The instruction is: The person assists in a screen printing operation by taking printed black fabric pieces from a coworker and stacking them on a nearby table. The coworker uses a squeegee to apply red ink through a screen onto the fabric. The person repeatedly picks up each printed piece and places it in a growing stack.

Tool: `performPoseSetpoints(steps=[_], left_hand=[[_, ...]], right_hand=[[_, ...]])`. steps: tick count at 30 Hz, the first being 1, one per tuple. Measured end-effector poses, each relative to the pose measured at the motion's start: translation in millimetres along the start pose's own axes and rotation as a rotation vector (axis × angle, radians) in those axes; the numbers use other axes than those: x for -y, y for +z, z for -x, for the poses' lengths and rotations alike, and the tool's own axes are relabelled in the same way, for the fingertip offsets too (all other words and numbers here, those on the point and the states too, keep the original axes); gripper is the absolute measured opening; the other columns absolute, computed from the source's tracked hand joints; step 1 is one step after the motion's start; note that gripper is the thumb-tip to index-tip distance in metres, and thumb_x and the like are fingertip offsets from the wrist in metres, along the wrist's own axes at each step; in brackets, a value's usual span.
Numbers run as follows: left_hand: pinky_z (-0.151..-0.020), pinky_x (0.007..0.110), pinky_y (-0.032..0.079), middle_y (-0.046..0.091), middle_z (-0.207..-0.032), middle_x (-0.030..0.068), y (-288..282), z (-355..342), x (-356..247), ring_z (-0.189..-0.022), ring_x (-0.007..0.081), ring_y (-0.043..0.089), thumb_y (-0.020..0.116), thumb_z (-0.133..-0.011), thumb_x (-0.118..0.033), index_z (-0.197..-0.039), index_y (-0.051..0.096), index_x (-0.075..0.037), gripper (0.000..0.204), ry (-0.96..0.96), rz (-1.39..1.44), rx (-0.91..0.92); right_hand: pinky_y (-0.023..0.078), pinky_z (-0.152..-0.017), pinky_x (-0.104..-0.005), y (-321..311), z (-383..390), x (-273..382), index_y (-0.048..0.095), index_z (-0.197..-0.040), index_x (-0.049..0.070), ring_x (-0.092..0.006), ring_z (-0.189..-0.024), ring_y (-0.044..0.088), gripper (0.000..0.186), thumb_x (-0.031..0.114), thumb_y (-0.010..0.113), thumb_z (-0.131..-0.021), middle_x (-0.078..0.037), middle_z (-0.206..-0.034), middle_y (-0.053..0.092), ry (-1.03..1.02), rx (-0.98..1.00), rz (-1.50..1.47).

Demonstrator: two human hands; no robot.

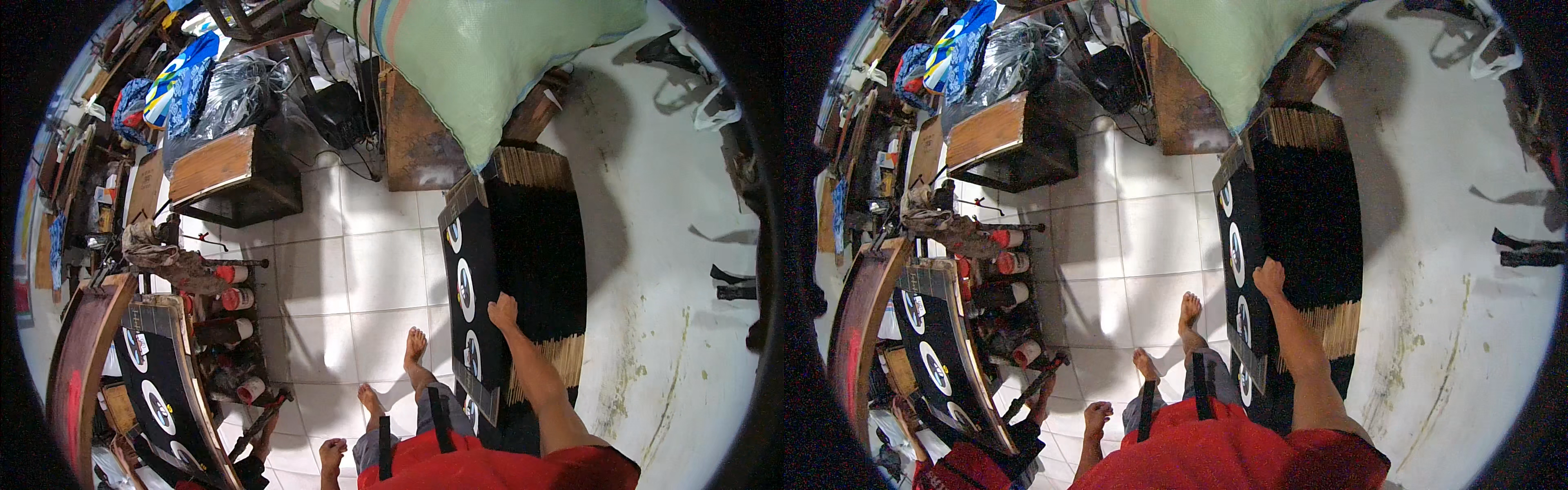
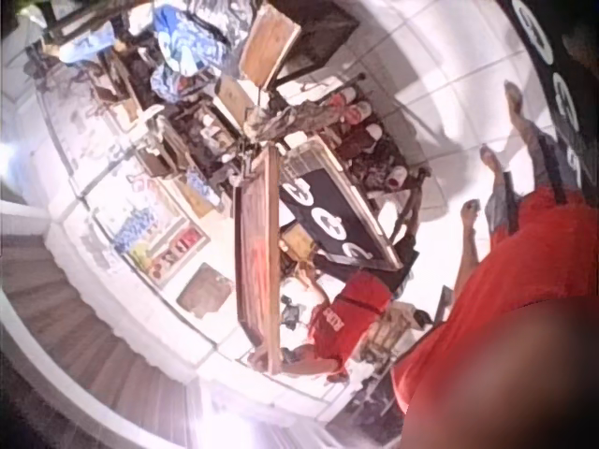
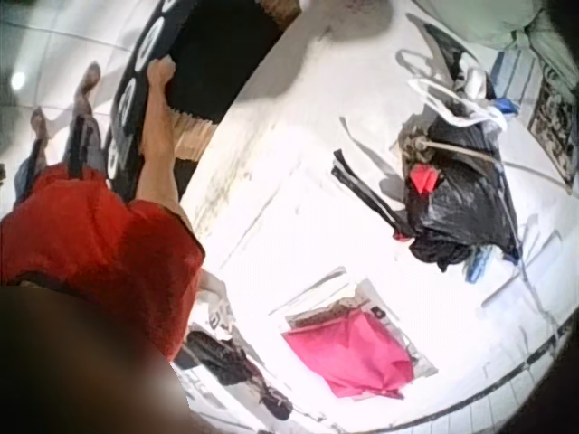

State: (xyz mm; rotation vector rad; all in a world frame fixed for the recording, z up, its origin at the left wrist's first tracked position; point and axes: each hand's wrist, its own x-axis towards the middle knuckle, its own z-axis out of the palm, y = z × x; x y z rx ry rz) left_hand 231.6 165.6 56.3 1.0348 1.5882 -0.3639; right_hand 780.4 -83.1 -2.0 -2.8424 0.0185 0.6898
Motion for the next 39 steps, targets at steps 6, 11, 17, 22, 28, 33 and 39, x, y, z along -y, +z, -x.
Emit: performPoseSetpoints(steps=[6, 11, 17, 22, 28, 33, 39], left_hand=[[-0.049, 0.023, 0.04, 0.06, -0.068, 0.0037, -14.2, 3.5, -6.5, -0.058, 0.011, 0.056, 0.064, -0.077, -0.016, -0.084, 0.059, -0.002, 0.016, -0.07, -0.017, -0.09], [-0.055, 0.028, 0.044, 0.061, -0.07, 0.0061, -11.3, 2.8, -8.9, -0.064, 0.0146, 0.059, 0.064, -0.075, -0.018, -0.09, 0.059, -0.003, 0.022, -0.083, -0.049, -0.093], [-0.057, 0.029, 0.045, 0.061, -0.071, 0.0064, -1.0, -2.7, -17.7, -0.064, 0.016, 0.06, 0.064, -0.076, -0.02, -0.092, 0.056, -0.002, 0.025, -0.108, -0.04, -0.073], [-0.056, 0.028, 0.045, 0.061, -0.071, 0.006, -10.4, -9.5, -22.3, -0.063, 0.0165, 0.06, 0.064, -0.076, -0.02, -0.09, 0.056, -0.003, 0.024, -0.113, -0.016, -0.022], [-0.054, 0.028, 0.044, 0.061, -0.07, 0.0048, -18.5, -19.0, -19.6, -0.061, 0.0155, 0.059, 0.063, -0.076, -0.017, -0.086, 0.058, -0.005, 0.017, -0.094, 0.005, -0.025], [-0.051, 0.027, 0.043, 0.06, -0.068, 0.005, -13.6, -25.2, -7.3, -0.061, 0.0156, 0.059, 0.061, -0.077, -0.015, -0.087, 0.057, -0.006, 0.014, -0.079, 0.078, 0.02], [-0.049, 0.028, 0.043, 0.06, -0.069, 0.0075, -4.2, -29.7, -5.0, -0.06, 0.0164, 0.059, 0.06, -0.079, -0.013, -0.092, 0.055, -0.004, 0.016, -0.123, 0.065, -0.006]], right_hand=[[0.046, -0.081, -0.0459, 1.9, -63.3, 4.5, 0.059, -0.094, -0.007, -0.0405, -0.091, 0.057, 0.03, 0.013, 0.058, -0.071, -0.028, -0.096, 0.058, -0.003, -0.081, 0.044], [0.047, -0.08, -0.0449, 7.8, -98.2, 10.6, 0.059, -0.089, -0.005, -0.0401, -0.089, 0.058, 0.027, 0.012, 0.057, -0.069, -0.026, -0.094, 0.059, 0.039, -0.157, 0.067], [0.047, -0.078, -0.0467, 12.9, -105.5, 5.6, 0.06, -0.088, -0.003, -0.0389, -0.087, 0.059, 0.025, 0.012, 0.058, -0.068, -0.024, -0.09, 0.061, 0.07, -0.175, 0.058], [0.048, -0.078, -0.0446, 9.9, -110.8, 5.9, 0.06, -0.087, -0.003, -0.0374, -0.087, 0.06, 0.026, 0.013, 0.061, -0.067, -0.023, -0.089, 0.061, 0.06, -0.15, 0.04], [0.046, -0.08, -0.0447, 10.1, -117.5, 5.7, 0.06, -0.092, -0.003, -0.0376, -0.088, 0.058, 0.028, 0.013, 0.06, -0.069, -0.023, -0.091, 0.06, 0.092, -0.117, 0.047], [0.047, -0.079, -0.0442, 10.5, -117.3, 4.7, 0.06, -0.088, -0.001, -0.0379, -0.087, 0.059, 0.025, 0.013, 0.06, -0.068, -0.022, -0.088, 0.061, 0.075, -0.16, 0.054], [0.046, -0.079, -0.044, -13.9, -97.7, 16.3, 0.052, -0.104, 0.0, -0.035, -0.089, 0.058, 0.036, 0.018, 0.062, -0.074, -0.021, -0.093, 0.06, 0.071, -0.185, -0.004]])
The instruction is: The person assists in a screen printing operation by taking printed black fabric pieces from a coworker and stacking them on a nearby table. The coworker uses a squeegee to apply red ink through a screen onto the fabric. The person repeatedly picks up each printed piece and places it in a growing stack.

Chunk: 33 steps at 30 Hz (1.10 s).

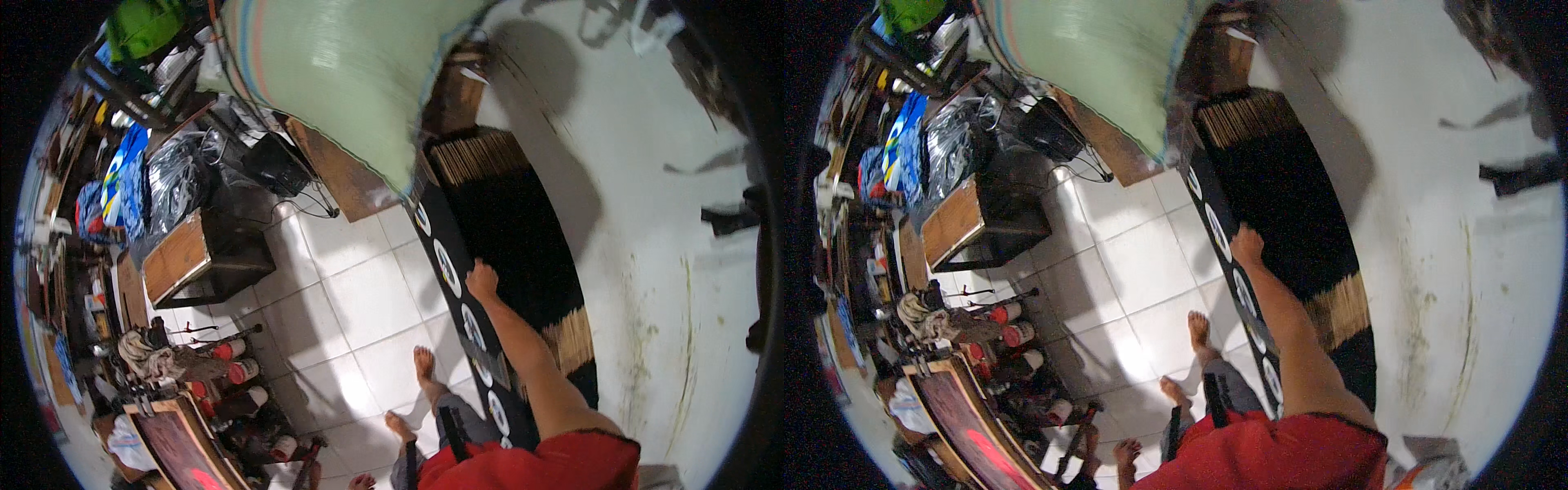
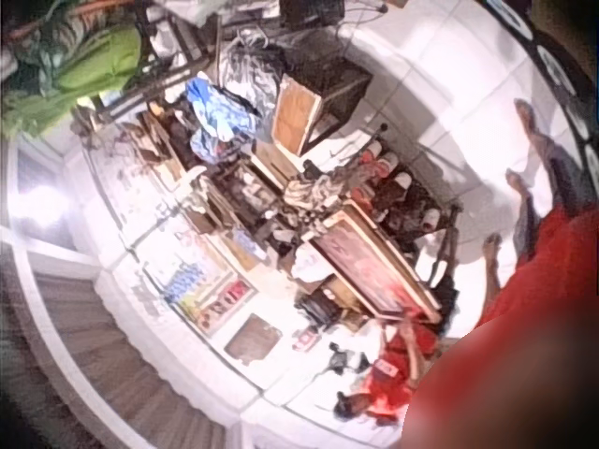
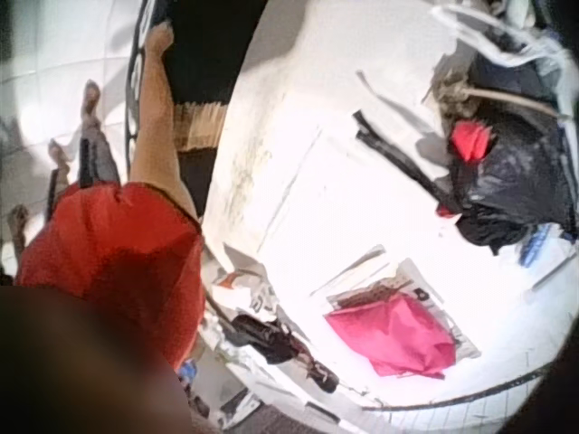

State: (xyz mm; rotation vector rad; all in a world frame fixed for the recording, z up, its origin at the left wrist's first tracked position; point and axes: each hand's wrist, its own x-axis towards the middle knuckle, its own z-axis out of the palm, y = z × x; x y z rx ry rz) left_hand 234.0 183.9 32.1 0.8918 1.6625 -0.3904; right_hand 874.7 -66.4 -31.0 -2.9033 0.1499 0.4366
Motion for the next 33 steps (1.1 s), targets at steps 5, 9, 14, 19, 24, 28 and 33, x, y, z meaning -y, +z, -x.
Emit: performPoseSetpoints(steps=[5, 9, 14, 19, 24, 28, 33], left_hand=[[-0.058, 0.029, 0.045, 0.06, -0.076, 0.0081, 8.6, 16.5, -18.3, -0.066, 0.0165, 0.059, 0.058, -0.081, -0.014, -0.099, 0.052, -0.002, 0.022, 0.072, -0.045, 0.118], [-0.054, 0.027, 0.044, 0.06, -0.075, 0.007, 8.3, 19.1, -40.0, -0.063, 0.0161, 0.058, 0.058, -0.081, -0.012, -0.095, 0.051, -0.003, 0.018, 0.189, -0.038, 0.217], [-0.052, 0.025, 0.042, 0.06, -0.072, 0.0047, -10.1, -3.4, -53.6, -0.062, 0.0132, 0.057, 0.058, -0.083, -0.015, -0.09, 0.056, -0.003, 0.014, 0.325, -0.136, 0.232], [-0.052, 0.025, 0.041, 0.061, -0.072, 0.004, -47.8, -25.6, -39.1, -0.061, 0.0129, 0.057, 0.06, -0.082, -0.018, -0.09, 0.058, -0.002, 0.018, 0.323, -0.158, 0.187], [-0.044, 0.026, 0.038, 0.061, -0.069, 0.0049, -86.8, -24.5, -13.2, -0.053, 0.0138, 0.055, 0.059, -0.083, -0.018, -0.091, 0.058, -0.002, 0.018, 0.232, -0.229, 0.233], [-0.042, 0.027, 0.037, 0.059, -0.066, 0.0054, -108.6, -28.1, 7.3, -0.05, 0.0138, 0.053, 0.057, -0.084, -0.017, -0.09, 0.059, -0.002, 0.016, 0.302, -0.365, 0.168], [-0.043, 0.027, 0.038, 0.058, -0.068, 0.0054, -108.8, -64.3, -6.2, -0.051, 0.015, 0.053, 0.057, -0.084, -0.017, -0.09, 0.058, -0.004, 0.014, 0.168, -0.276, 0.309]], right_hand=[[0.044, -0.082, -0.0415, -21.0, 75.0, 6.5, 0.046, -0.109, 0.002, -0.0357, -0.098, 0.052, 0.044, 0.016, 0.065, -0.072, -0.019, -0.105, 0.054, -0.145, -0.286, -0.226], [0.042, -0.086, -0.0426, -2.9, 182.4, -7.6, 0.047, -0.109, 0.001, -0.0369, -0.101, 0.051, 0.044, 0.013, 0.064, -0.07, -0.02, -0.109, 0.053, -0.06, 0.011, -0.257], [0.044, -0.086, -0.0417, 35.1, 323.4, -71.3, 0.05, -0.107, 0.0, -0.0344, -0.108, 0.05, 0.044, 0.012, 0.057, -0.066, -0.02, -0.117, 0.05, 0.093, 0.33, -0.203], [0.046, -0.084, -0.0444, 38.4, 413.8, -157.1, 0.05, -0.103, -0.002, -0.0357, -0.099, 0.055, 0.04, 0.013, 0.059, -0.067, -0.022, -0.105, 0.056, 0.242, 0.393, -0.084], [0.045, -0.085, -0.0437, 33.3, 445.0, -189.7, 0.05, -0.105, -0.001, -0.0359, -0.102, 0.054, 0.039, 0.015, 0.056, -0.07, -0.022, -0.108, 0.055, 0.386, 0.323, -0.081], [0.045, -0.084, -0.0443, 37.3, 437.3, -180.7, 0.052, -0.1, -0.001, -0.0383, -0.096, 0.056, 0.033, 0.014, 0.053, -0.071, -0.024, -0.099, 0.058, 0.352, 0.235, -0.183], [0.045, -0.082, -0.0442, 41.8, 433.3, -161.3, 0.055, -0.095, -0.002, -0.0386, -0.095, 0.056, 0.031, 0.016, 0.055, -0.07, -0.027, -0.1, 0.057, 0.249, 0.165, -0.321]])
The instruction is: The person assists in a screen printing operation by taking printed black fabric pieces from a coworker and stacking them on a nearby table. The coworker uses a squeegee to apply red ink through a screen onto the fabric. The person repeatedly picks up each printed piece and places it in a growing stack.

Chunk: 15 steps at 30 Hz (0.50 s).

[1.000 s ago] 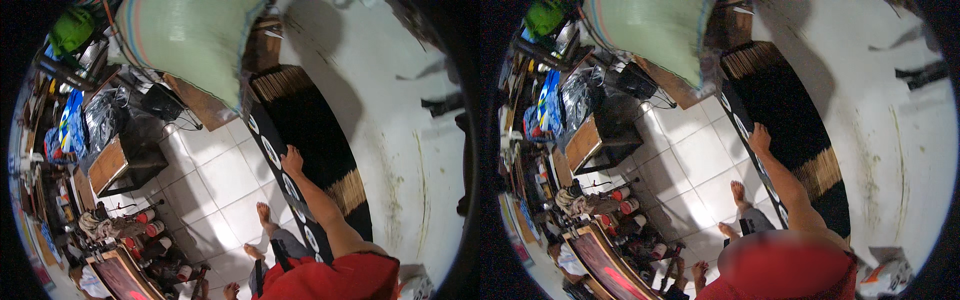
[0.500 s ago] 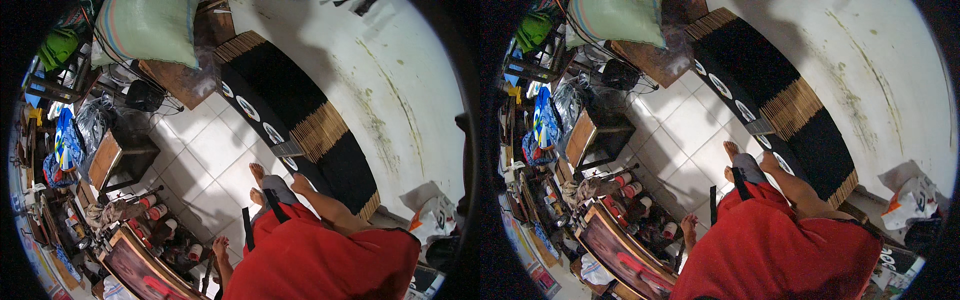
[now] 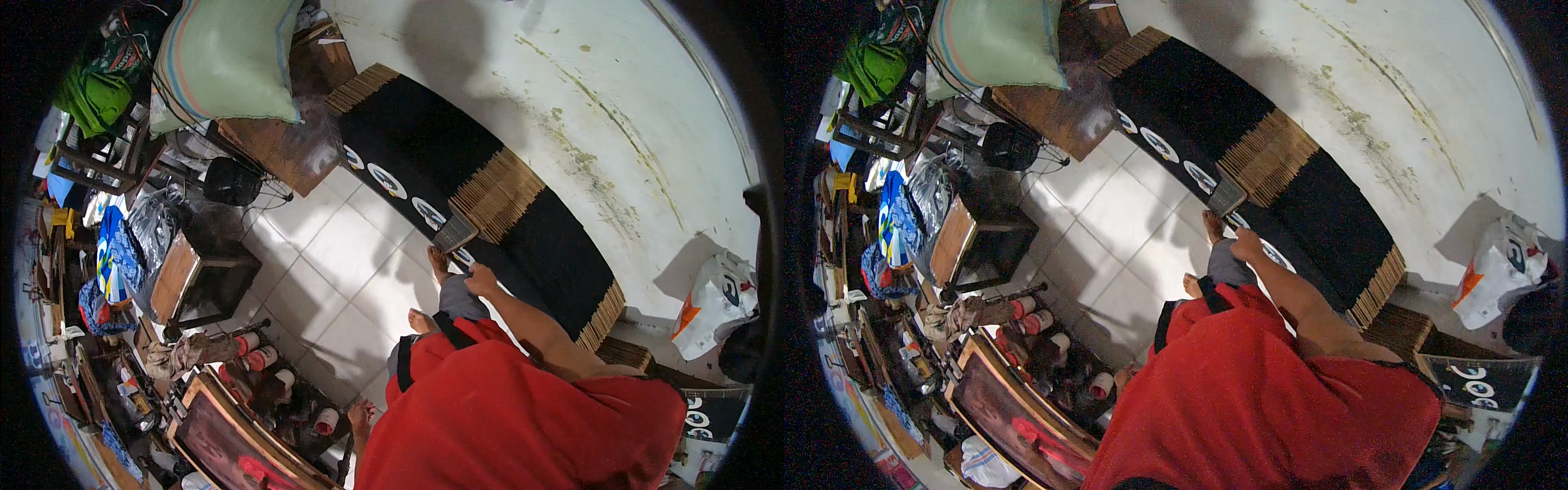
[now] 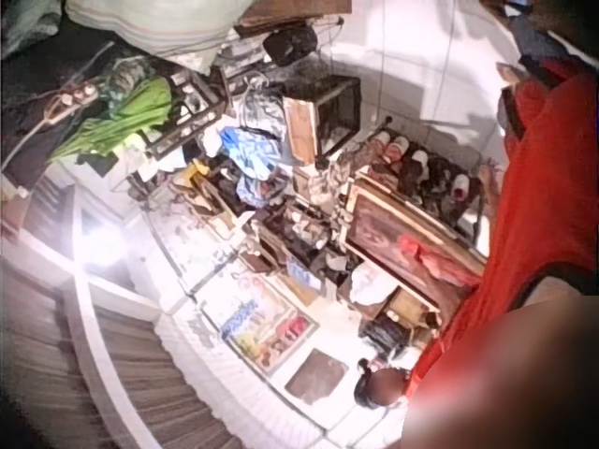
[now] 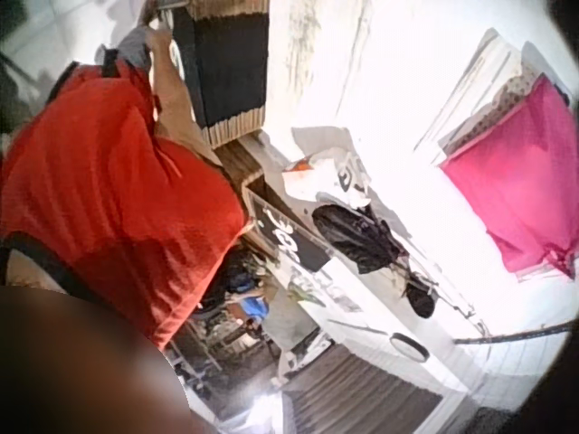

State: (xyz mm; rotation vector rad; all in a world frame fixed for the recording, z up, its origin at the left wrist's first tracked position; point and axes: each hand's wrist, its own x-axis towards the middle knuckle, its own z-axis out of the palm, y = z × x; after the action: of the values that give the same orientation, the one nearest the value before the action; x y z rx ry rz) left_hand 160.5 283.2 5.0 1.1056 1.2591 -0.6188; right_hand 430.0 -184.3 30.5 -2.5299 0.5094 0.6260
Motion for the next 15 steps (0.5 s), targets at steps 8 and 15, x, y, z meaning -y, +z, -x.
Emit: performPoseSetpoints(steps=[8, 15], left_hand=[[-0.044, 0.025, 0.04, 0.057, -0.065, 0.0052, 12.4, 26.4, -27.2, -0.051, 0.0137, 0.052, 0.06, -0.082, -0.017, -0.087, 0.056, -0.004, 0.015, 0.385, 0.14, -0.079], [-0.042, 0.027, 0.039, 0.057, -0.063, 0.0063, 1.1, -1.4, 43.4, -0.048, 0.0136, 0.051, 0.054, -0.083, -0.012, -0.081, 0.058, -0.002, 0.011, -0.026, 0.025, -0.004]], right_hand=[[0.046, -0.083, -0.0434, 29.3, 24.1, -11.5, 0.057, -0.096, -0.004, -0.0377, -0.095, 0.057, 0.037, 0.021, 0.055, -0.069, -0.026, -0.098, 0.059, 0.023, 0.1, 0.06], [0.046, -0.079, -0.0437, 12.5, 34.0, -13.0, 0.062, -0.089, 0.001, -0.0377, -0.089, 0.059, 0.031, 0.022, 0.056, -0.067, -0.022, -0.094, 0.061, -0.03, 0.192, -0.137]])
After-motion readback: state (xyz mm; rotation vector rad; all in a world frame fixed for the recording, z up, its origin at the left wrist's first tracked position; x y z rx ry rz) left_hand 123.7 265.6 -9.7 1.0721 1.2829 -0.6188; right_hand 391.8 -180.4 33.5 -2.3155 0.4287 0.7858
